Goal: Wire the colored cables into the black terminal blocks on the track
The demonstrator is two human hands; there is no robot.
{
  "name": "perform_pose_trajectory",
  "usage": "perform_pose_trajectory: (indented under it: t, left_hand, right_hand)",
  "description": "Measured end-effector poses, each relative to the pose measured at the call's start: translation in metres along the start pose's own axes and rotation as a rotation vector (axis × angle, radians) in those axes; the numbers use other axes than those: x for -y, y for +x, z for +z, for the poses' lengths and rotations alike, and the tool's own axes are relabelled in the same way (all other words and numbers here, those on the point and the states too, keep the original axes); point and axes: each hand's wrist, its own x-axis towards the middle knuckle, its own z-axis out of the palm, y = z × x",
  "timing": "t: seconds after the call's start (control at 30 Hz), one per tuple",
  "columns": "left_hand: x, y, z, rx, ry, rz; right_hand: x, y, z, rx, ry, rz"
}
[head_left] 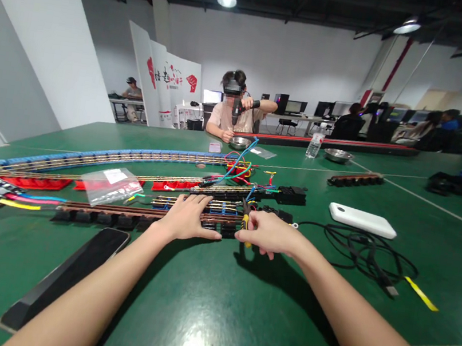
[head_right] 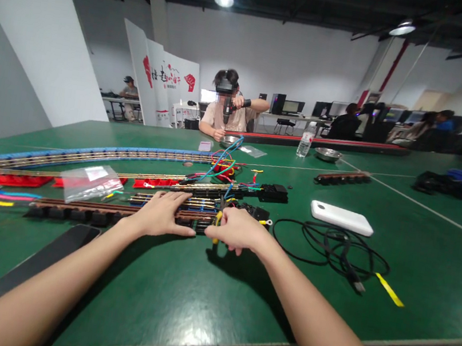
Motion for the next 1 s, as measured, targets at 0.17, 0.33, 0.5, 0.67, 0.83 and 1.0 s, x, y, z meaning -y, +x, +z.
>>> perform_pose_trajectory:
  t: [0.17,0.33,0.5,0.67,0.83,1.0]
  left_hand:
    - [0.002,0.001,0.004,-0.043,-0.009,-0.016]
    - [0.002,0.001,0.006,-0.048,0.002,-0.022]
    - [0.003,0.001,0.006,-0.043,-0.011,-0.013]
    - [0.003,0.001,0.007,-0.042,-0.007,-0.015]
    - [0.004,0.001,0.007,-0.039,0.001,-0.013]
    - [0.005,0.001,0.007,-0.029,0.001,-0.015]
  right_hand:
    - [-0.005,0.001,0.005,-0.087,-0.102,-0.042]
    - [0.003,-0.009,0.016,-0.199,-0.376,-0.094]
    - [0.009,-0.015,0.025,-0.243,-0.567,-0.006]
    - [0.013,-0.020,0.028,-0.282,-0.654,0.014]
    - [0.015,-0.023,0.031,-0.331,-0.711,0.006]
    - [0.015,-0.024,0.034,-0.342,-0.711,0.006]
